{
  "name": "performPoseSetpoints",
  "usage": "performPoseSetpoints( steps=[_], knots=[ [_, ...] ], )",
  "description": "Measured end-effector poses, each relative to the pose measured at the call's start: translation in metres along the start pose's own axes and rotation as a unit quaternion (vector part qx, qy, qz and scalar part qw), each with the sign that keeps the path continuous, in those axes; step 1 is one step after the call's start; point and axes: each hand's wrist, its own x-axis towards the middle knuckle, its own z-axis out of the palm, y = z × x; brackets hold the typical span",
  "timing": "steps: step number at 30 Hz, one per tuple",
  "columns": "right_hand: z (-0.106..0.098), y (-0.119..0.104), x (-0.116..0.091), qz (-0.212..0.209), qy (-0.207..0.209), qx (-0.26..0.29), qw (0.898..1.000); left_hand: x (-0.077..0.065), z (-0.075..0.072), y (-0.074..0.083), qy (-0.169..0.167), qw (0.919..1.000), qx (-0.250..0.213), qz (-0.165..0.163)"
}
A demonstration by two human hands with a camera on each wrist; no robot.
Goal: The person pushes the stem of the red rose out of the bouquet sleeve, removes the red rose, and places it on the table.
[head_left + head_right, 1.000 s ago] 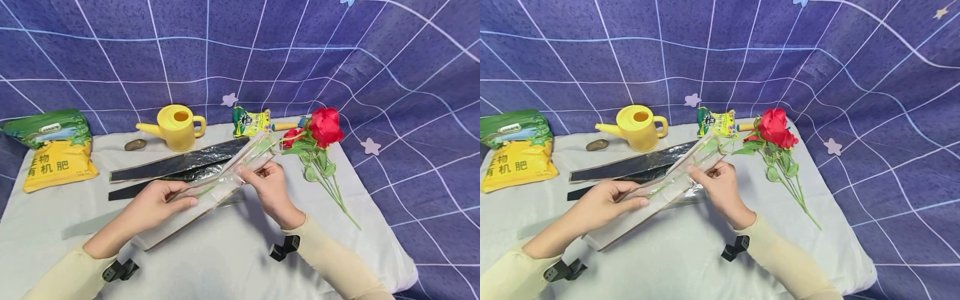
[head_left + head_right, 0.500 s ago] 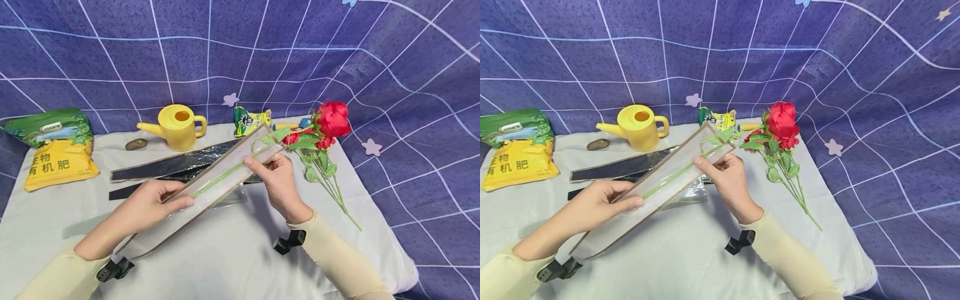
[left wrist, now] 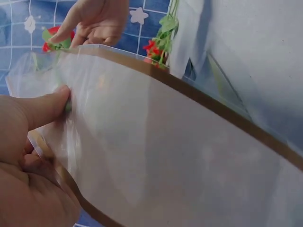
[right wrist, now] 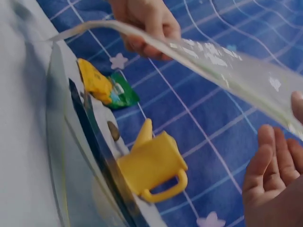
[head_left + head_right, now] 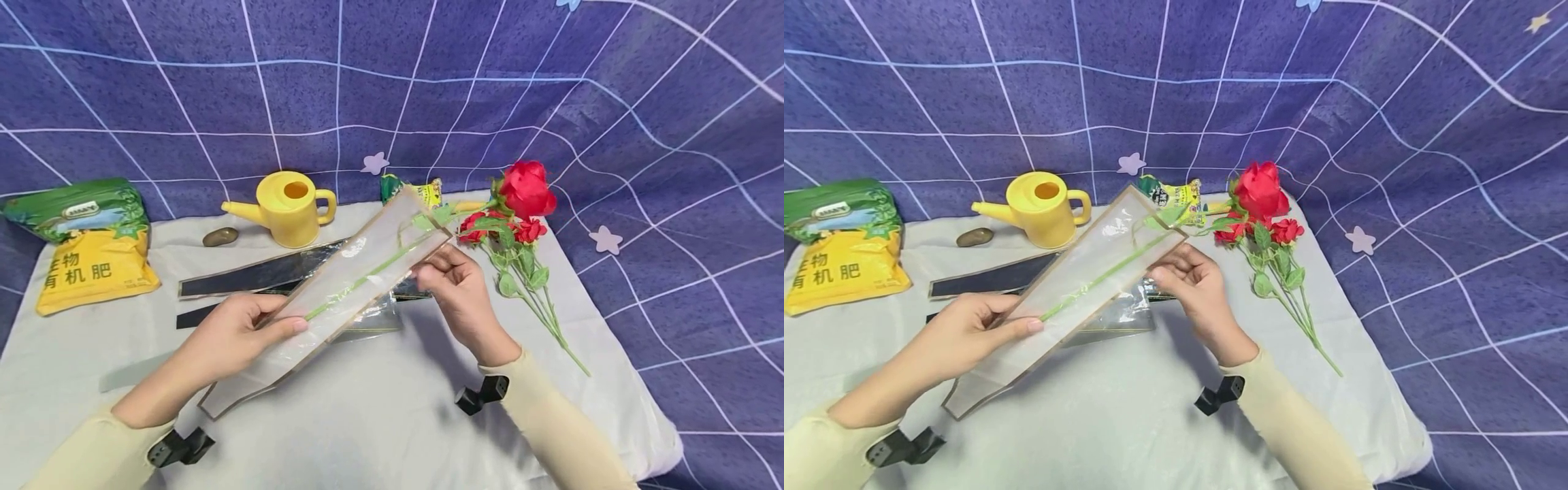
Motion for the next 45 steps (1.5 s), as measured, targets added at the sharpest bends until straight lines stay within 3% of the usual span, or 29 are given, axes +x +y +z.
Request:
performPoseSetpoints(
  steps=[3,11,18,24,31,37,41,45],
  knots=[
    [-0.012,-0.002,0.004,-0.008,0.013,0.073,0.997,-0.002,-0.003,-0.001,0.002,1.0000,-0.005,-0.006],
    [-0.027,-0.005,0.018,-0.034,0.133,0.177,0.975,-0.006,-0.002,-0.006,-0.012,0.9992,-0.031,-0.024],
    [-0.026,-0.007,0.020,-0.013,0.148,0.236,0.960,-0.008,0.000,-0.006,-0.037,0.9978,-0.044,-0.033],
    [-0.026,-0.006,0.018,-0.028,0.139,0.245,0.959,-0.009,-0.001,-0.008,-0.052,0.9975,-0.034,-0.034],
    [-0.037,-0.010,0.019,-0.023,0.177,0.255,0.951,-0.010,-0.004,-0.010,-0.086,0.9963,-0.007,0.005],
    [-0.058,-0.019,0.016,-0.017,0.185,0.270,0.945,-0.015,-0.015,-0.006,-0.116,0.9928,0.025,0.010],
    [-0.078,-0.029,0.011,-0.020,0.184,0.283,0.941,-0.019,-0.017,-0.006,-0.156,0.9873,0.016,0.025],
    [-0.100,-0.042,0.005,-0.020,0.179,0.268,0.947,-0.025,-0.012,-0.012,-0.199,0.9792,0.003,0.039]
  ],
)
